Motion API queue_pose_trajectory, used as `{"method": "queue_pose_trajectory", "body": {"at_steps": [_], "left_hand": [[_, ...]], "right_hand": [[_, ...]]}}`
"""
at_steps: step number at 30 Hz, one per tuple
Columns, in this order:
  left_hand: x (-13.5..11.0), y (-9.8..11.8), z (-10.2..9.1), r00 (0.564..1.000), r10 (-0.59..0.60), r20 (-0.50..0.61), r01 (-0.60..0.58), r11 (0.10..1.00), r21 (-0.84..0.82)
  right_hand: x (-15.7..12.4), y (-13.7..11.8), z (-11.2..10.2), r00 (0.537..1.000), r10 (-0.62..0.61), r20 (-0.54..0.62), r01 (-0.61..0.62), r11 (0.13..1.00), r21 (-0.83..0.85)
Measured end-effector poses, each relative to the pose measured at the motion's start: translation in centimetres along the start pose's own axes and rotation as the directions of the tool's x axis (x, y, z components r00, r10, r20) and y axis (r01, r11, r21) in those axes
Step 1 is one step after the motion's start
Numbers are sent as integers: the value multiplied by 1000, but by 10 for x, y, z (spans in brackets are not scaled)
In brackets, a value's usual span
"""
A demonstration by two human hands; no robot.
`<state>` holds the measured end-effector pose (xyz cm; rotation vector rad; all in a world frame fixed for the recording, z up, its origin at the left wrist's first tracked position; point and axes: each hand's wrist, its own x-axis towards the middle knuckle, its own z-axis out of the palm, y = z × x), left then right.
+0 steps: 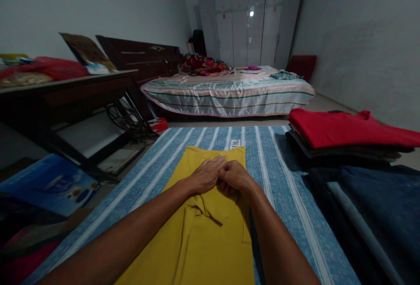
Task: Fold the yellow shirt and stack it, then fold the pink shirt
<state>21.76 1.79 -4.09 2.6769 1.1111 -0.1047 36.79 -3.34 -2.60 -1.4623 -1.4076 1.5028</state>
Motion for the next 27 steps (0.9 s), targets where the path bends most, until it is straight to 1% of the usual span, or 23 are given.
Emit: {"method": "queue_pose_trajectory", "body": {"at_steps": [4, 7, 9, 12, 14, 16, 17, 18, 19, 20, 21, 22, 23, 24, 25, 26, 27], "left_hand": [[0, -1, 3, 1000, 13, -19, -13, 1000, 18], [0, -2, 4, 999, 7, -32, -7, 1000, 7], [-1, -3, 2, 998, 23, -51, -24, 1000, -7], [-2, -5, -4, 988, 37, -149, -43, 998, -37], [-1, -7, -10, 972, 1, -236, -11, 999, -40], [-1, -9, -15, 957, -48, -286, 43, 999, -24], [-1, -10, -18, 952, -72, -298, 71, 997, -17], [-1, -12, -20, 948, -96, -302, 97, 995, -13], [-2, -14, -21, 946, -118, -303, 120, 993, -14], [-2, -17, -23, 941, -141, -307, 142, 990, -18], [-3, -19, -24, 936, -162, -314, 164, 986, -22], [-5, -22, -25, 930, -179, -321, 181, 983, -22], [-6, -25, -25, 926, -192, -324, 197, 980, -17], [-7, -27, -25, 922, -209, -326, 219, 976, -7], [-8, -30, -24, 916, -232, -327, 248, 969, 6], [-9, -33, -23, 907, -260, -331, 282, 959, 21], [-10, -36, -22, 897, -290, -335, 319, 947, 33]], "right_hand": [[2, 7, -3, 1000, 9, 28, -10, 1000, 27], [2, 5, -4, 1000, 8, 29, -9, 999, 35], [1, 4, -3, 1000, 15, 25, -16, 999, 33], [-2, 2, -2, 999, 28, 18, -28, 999, 26], [-5, 1, -3, 999, 33, 28, -34, 999, 28], [-6, -1, -6, 998, 37, 52, -40, 998, 47], [-6, -2, -9, 999, 32, 37, -34, 997, 69], [-6, -3, -12, 1000, 17, -9, -16, 995, 100], [-6, -4, -16, 996, -8, -94, 21, 991, 136], [-5, -4, -19, 977, -44, -211, 79, 984, 160], [-4, -5, -22, 936, -90, -339, 151, 976, 159], [-2, -5, -24, 879, -150, -452, 226, 967, 119], [-1, -5, -24, 821, -228, -524, 289, 957, 38], [1, -5, -22, 774, -321, -545, 335, 939, -76], [2, -3, -18, 747, -416, -519, 361, 909, -210], [4, -2, -13, 741, -502, -447, 372, 860, -349], [5, 1, -6, 752, -562, -345, 374, 794, -479]]}}
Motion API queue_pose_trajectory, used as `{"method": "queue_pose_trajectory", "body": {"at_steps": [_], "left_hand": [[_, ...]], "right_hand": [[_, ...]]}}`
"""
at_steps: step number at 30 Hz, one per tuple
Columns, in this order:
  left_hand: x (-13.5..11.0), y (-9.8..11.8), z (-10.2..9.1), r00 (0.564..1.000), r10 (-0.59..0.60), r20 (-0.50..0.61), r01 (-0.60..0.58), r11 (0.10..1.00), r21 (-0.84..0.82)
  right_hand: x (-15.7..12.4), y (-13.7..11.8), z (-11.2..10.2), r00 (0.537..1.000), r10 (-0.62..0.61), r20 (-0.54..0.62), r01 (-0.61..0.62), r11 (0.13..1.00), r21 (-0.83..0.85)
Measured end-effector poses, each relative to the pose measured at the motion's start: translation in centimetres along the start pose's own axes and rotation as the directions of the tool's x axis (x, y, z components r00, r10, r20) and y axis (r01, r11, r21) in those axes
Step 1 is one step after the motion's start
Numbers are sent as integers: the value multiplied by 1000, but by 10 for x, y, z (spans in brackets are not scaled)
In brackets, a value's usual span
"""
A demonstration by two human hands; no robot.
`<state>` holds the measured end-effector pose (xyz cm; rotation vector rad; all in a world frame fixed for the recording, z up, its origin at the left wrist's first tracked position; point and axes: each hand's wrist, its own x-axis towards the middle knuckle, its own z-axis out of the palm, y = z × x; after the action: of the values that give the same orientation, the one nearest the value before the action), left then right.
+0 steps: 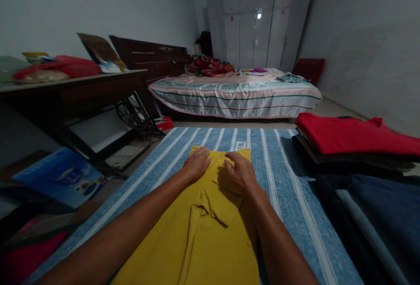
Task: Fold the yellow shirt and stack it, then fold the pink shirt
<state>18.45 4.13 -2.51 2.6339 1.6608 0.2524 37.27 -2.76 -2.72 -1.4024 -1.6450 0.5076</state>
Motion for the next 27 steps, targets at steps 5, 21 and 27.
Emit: {"method": "queue_pose_trajectory", "body": {"at_steps": [5, 21, 27], "left_hand": [[2, -13, 11, 989, -142, 48, 139, 988, 63], [11, -22, 15, 950, -218, 225, 210, 976, 59], [-4, -17, -2, 971, -166, 172, 168, 986, 7]], "right_hand": [[-19, 1, 31, 929, -108, 354, 261, 870, -419], [-27, 5, 38, 918, -22, 396, 275, 754, -597], [-28, 8, 39, 915, -6, 403, 279, 731, -622]]}}
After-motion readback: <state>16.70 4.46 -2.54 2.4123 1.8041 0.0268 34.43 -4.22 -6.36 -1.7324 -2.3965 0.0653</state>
